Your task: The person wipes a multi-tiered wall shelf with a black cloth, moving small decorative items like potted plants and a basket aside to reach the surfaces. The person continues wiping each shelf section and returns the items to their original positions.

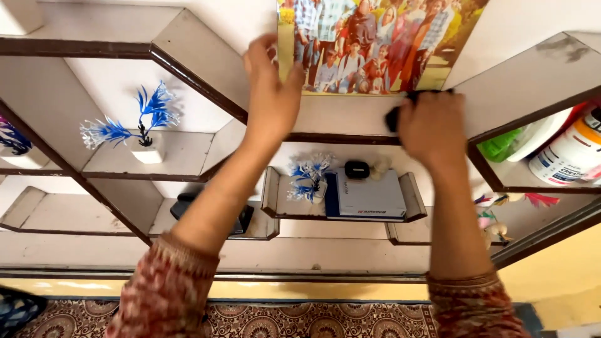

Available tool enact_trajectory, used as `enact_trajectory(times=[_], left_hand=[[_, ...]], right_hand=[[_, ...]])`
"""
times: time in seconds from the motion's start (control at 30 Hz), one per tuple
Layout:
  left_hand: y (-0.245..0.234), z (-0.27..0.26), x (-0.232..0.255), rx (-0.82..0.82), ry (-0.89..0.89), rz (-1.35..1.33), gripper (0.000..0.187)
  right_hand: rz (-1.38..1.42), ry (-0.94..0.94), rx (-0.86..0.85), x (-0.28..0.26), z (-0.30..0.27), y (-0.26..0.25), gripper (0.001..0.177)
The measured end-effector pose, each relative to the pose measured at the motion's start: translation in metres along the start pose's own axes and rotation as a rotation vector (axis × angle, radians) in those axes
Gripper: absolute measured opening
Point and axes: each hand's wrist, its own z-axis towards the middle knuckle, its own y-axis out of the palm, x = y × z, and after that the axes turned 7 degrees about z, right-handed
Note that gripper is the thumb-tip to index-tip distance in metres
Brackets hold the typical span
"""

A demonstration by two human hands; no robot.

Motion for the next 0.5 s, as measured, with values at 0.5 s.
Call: enact_trajectory(times=[0.5], left_hand=[[0.014, 0.077, -0.079, -0.016, -0.178, -0.015, 0.013]], right_hand=[[0.439, -0.487, 0.07, -0.161, 0.057, 0.035, 0.028]])
